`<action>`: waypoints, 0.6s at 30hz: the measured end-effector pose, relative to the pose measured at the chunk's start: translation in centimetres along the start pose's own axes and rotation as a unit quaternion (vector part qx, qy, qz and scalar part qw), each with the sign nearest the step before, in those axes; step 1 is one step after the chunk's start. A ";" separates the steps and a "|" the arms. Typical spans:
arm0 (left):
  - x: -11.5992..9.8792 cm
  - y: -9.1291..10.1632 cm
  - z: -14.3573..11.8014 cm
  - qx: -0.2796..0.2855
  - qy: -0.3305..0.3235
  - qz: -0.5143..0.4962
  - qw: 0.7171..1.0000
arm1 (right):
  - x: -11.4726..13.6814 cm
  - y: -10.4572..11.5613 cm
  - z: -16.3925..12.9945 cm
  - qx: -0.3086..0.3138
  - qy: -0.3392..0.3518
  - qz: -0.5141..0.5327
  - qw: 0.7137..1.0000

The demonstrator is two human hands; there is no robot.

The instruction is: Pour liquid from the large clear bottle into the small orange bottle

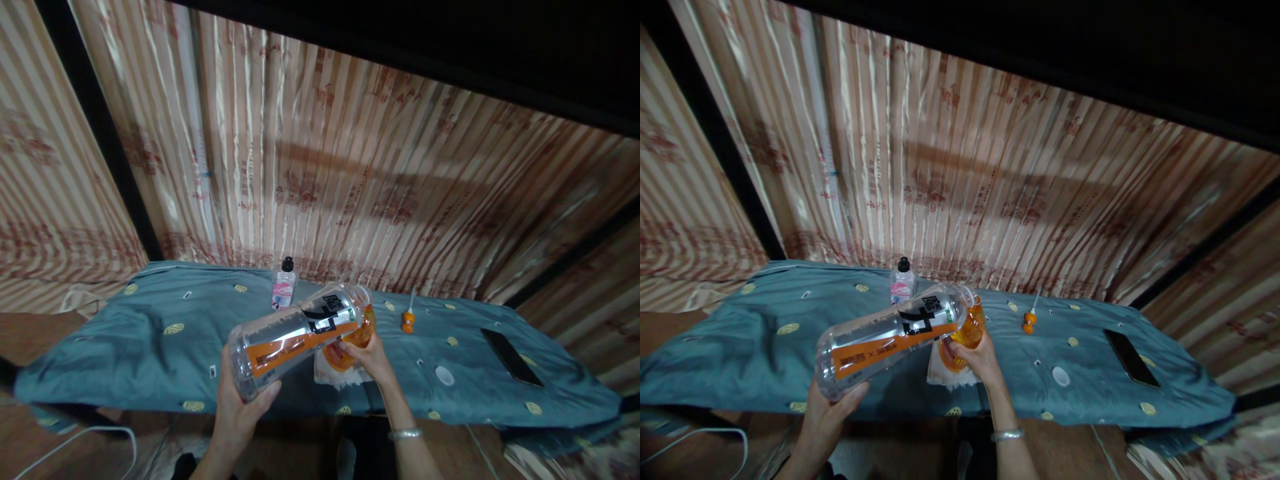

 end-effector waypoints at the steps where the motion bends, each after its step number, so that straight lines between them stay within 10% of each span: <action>1: 0.2 0.1 0.0 0.008 -0.001 0.001 1.000 | 0.1 -0.1 -0.1 0.003 0.000 0.002 1.000; 18: -0.8 0.0 0.1 -0.010 0.023 -0.004 1.000 | 0.0 0.1 -0.2 0.005 0.005 -0.023 1.000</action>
Point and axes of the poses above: each hand's wrist, its own z-axis towards the middle knuckle, its own y-axis out of the back of the hand, x = y × z, the point moved 5 cm from there along z, towards the middle knuckle, and after that the axes turned 10 degrees about -y, right-handed, at the moved point
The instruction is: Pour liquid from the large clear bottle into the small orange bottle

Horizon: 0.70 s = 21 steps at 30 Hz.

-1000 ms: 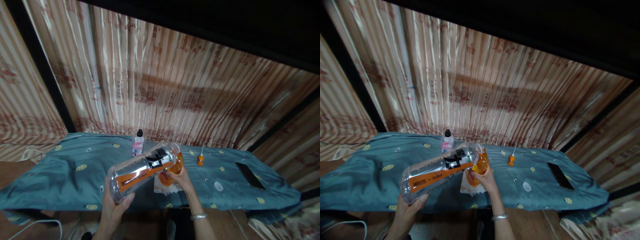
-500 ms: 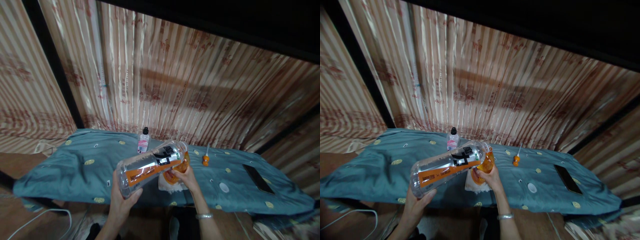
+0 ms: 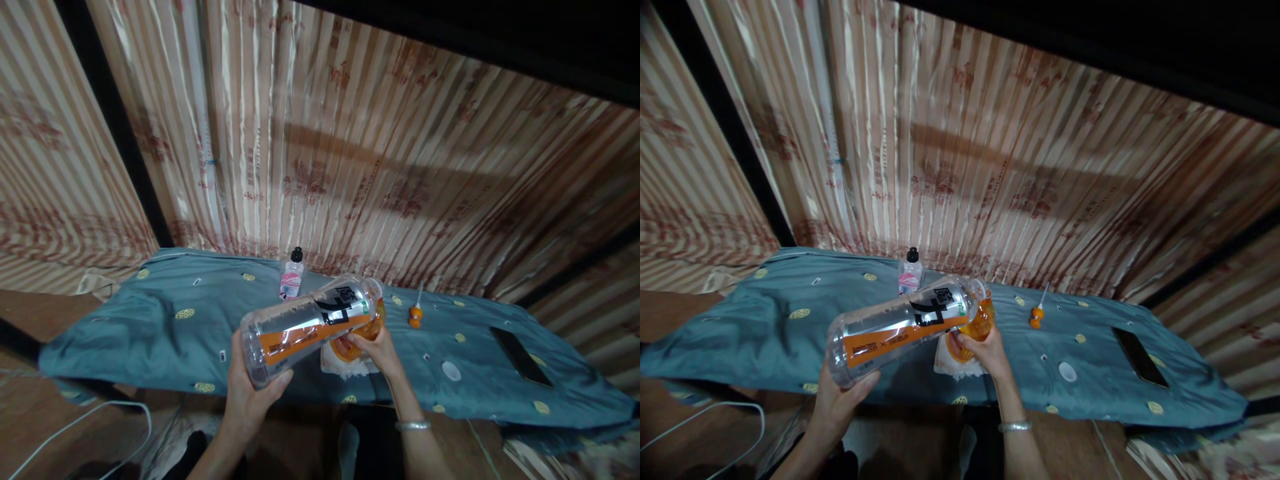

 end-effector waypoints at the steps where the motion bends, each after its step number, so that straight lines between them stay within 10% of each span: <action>1: 0.2 0.1 0.1 0.009 -0.004 0.005 1.000 | -0.1 0.1 0.0 -0.005 -0.005 0.001 1.000; 21: 1.2 0.9 -0.1 0.019 0.002 0.017 1.000 | 0.0 -0.1 0.1 -0.001 -0.023 0.024 0.999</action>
Point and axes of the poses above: each hand's wrist, its own z-axis towards the middle knuckle, its own y-axis out of the back of the hand, x = y × z, the point moved 5 cm from there along z, towards the middle knuckle, and after that the axes turned 10 degrees about -y, right-handed, at the moved point
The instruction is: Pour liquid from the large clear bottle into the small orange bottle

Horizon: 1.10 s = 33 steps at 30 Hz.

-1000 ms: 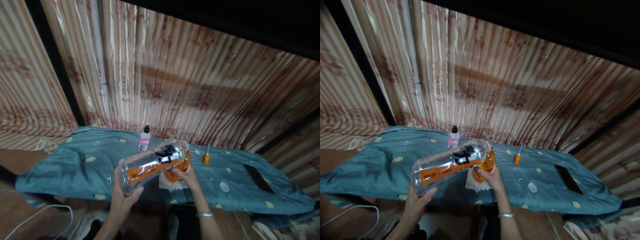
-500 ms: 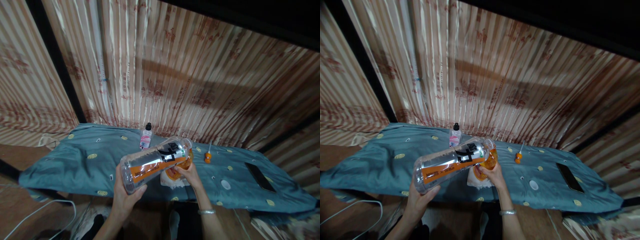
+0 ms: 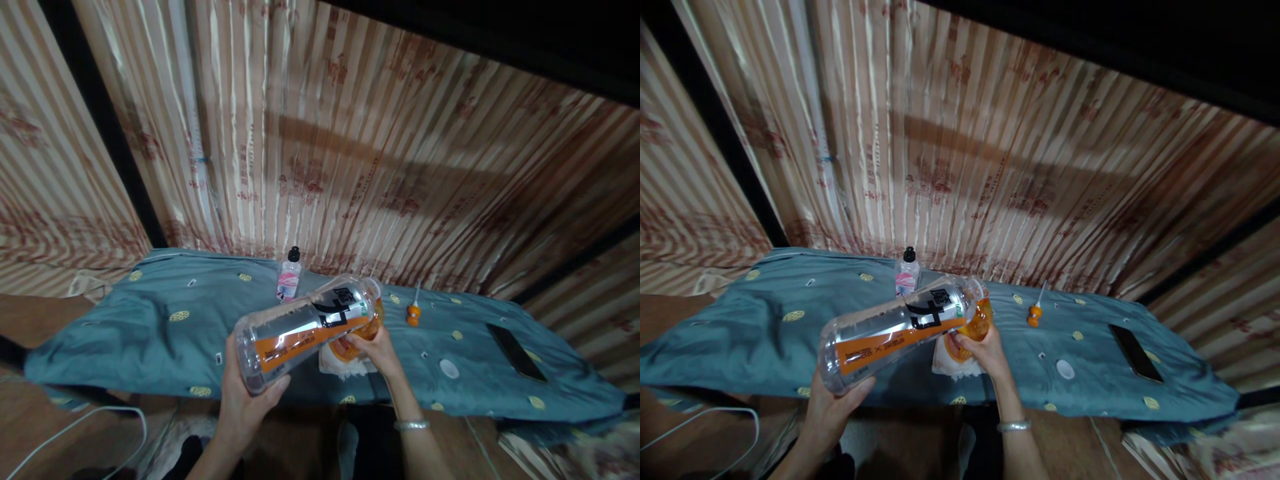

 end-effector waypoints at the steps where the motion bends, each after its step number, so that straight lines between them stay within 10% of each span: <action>1: 0.1 0.1 0.0 0.001 0.001 -0.003 1.000 | 0.1 -0.1 0.0 0.002 -0.002 0.005 1.000; 33: -0.6 0.0 0.4 -0.005 -0.024 0.000 1.000 | 0.7 -0.2 -0.3 -0.005 0.005 -0.010 1.000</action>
Point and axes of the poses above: each hand's wrist, its own z-axis towards the middle knuckle, its own y-axis out of the back of the hand, x = y × z, the point moved 5 cm from there along z, towards the middle knuckle, and after that the axes turned 10 degrees about -y, right-handed, at the moved point
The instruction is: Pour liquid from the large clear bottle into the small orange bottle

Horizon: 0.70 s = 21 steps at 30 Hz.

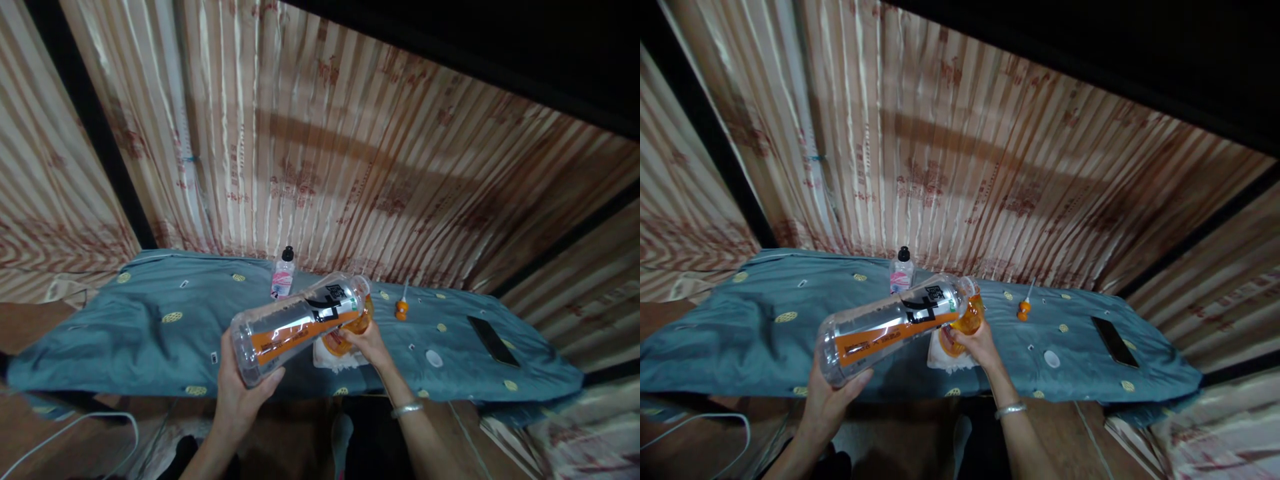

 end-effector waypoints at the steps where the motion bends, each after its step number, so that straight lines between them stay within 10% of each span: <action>1: -0.1 -0.1 0.0 -0.002 0.003 0.000 1.000 | 0.1 -0.1 0.0 0.001 -0.004 0.000 1.000; 9: -1.6 -0.8 -0.3 -0.059 0.014 -0.008 0.998 | 0.8 -0.2 -0.4 -0.002 -0.007 -0.004 1.000; 21: 0.3 0.2 -0.2 0.003 0.000 -0.001 1.000 | 0.5 -0.3 -0.5 -0.006 -0.002 -0.007 1.000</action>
Point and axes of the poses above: each hand's wrist, its own z-axis towards the middle knuckle, its own y-axis out of the back of the hand, x = y × z, the point moved 5 cm from there along z, towards the middle knuckle, and after that the axes turned 10 degrees about -y, right-handed, at the moved point
